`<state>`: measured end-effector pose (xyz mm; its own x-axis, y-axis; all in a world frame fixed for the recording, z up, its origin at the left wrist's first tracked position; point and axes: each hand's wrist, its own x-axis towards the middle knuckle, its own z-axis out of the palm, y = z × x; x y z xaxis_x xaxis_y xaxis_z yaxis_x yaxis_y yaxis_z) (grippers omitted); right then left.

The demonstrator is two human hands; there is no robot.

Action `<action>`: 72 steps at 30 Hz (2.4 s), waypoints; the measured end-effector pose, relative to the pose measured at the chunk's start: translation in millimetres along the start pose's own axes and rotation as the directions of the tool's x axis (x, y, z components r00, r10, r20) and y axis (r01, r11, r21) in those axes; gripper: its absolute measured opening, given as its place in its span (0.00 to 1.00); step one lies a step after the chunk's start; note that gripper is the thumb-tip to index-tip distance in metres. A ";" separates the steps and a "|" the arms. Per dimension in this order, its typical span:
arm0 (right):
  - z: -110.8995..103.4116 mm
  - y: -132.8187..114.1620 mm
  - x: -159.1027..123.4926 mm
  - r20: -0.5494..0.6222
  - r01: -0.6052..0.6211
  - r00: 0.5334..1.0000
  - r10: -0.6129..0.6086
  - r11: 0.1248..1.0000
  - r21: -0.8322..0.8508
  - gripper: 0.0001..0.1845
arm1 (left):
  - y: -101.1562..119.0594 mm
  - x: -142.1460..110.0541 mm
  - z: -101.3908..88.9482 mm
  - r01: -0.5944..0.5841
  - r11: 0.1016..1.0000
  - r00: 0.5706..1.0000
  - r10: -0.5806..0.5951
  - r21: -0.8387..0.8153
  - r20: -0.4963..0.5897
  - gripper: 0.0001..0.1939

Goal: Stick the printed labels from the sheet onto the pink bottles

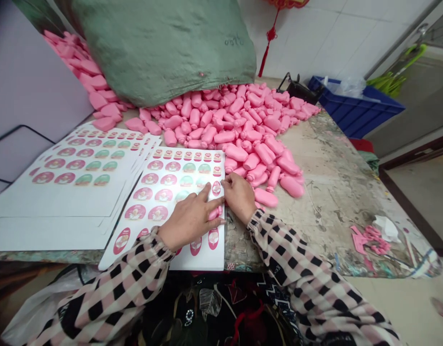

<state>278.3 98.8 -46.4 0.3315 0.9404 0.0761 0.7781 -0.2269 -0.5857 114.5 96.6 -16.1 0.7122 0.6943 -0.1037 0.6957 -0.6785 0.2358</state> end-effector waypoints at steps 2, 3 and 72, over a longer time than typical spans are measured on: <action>-1.1 -1.3 -1.1 0.004 0.011 1.000 -0.011 1.000 -0.023 0.10 | -0.3 0.2 0.2 0.003 1.000 1.000 -0.003 -0.005 0.000 0.28; -1.7 -1.8 -1.6 0.004 0.017 1.000 -0.017 0.999 -0.038 0.11 | -0.4 0.3 0.3 0.004 1.000 1.000 -0.004 -0.009 0.000 0.28; -21.8 1.9 4.6 0.110 0.121 0.989 -0.103 0.979 -0.164 0.08 | -4.2 8.4 1.3 0.009 1.000 0.999 -0.009 -0.020 0.043 0.32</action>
<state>293.0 97.1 -29.5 0.1886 0.9809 0.0474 0.8895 -0.1502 -0.4316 117.6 105.0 -19.2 0.7096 0.6891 -0.1473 0.7004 -0.6669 0.2544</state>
